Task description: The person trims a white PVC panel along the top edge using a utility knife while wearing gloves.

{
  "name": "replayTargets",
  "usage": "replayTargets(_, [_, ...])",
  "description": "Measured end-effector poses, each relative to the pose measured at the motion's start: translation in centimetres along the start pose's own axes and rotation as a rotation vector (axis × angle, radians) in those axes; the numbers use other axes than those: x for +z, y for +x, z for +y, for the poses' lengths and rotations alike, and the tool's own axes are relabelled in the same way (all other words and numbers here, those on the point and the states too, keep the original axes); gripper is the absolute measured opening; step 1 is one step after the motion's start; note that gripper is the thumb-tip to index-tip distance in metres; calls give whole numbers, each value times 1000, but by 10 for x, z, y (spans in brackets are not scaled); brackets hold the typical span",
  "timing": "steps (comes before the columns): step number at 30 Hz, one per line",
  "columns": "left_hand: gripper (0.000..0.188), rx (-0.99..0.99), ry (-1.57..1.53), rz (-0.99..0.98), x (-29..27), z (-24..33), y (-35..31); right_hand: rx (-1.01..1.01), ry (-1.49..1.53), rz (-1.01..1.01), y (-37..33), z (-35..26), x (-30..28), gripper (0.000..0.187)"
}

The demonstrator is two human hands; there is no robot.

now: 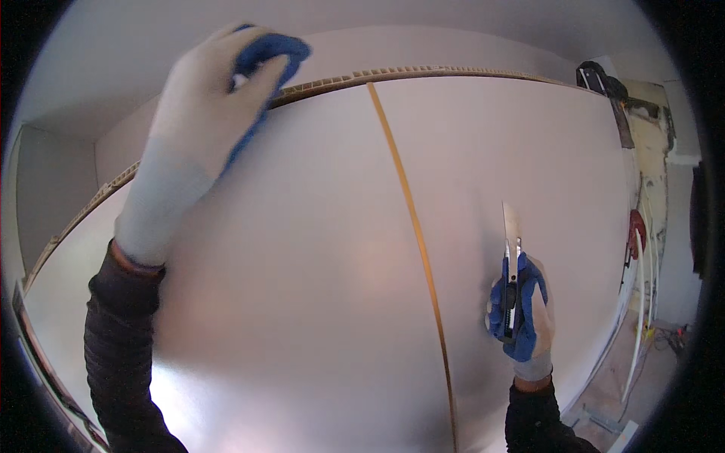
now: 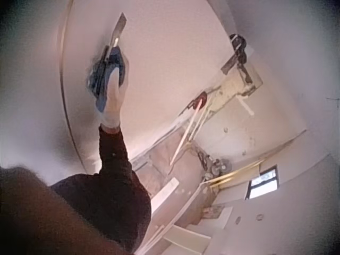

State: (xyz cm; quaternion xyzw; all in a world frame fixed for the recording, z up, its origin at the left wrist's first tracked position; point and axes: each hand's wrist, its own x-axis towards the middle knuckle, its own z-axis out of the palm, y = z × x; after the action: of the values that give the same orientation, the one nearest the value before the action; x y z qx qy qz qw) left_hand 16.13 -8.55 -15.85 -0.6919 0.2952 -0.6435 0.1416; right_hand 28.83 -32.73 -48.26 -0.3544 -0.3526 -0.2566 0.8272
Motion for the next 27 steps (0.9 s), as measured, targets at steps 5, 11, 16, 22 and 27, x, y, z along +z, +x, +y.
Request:
replayTargets(5, [32, 77, 54, -176, 34, -1, 22, 44, 47, 13, -1, -1, 5, 56])
replayTargets(11, [27, 35, 148, -46, 56, 12, 24, 90, 92, 6, 0, -9, -3, 57])
replayTargets(16, [22, 105, 112, -18, 48, 7, 15, 132, 177, -72, -5, 9, -1, 59])
replayTargets(22, [27, 76, 231, -29, 52, 31, 15, 250, 673, -88, -45, 34, 3, 64])
replayTargets(27, [33, -30, 152, -59, -12, 16, -28, 471, 733, -280, -110, 69, 13, 57])
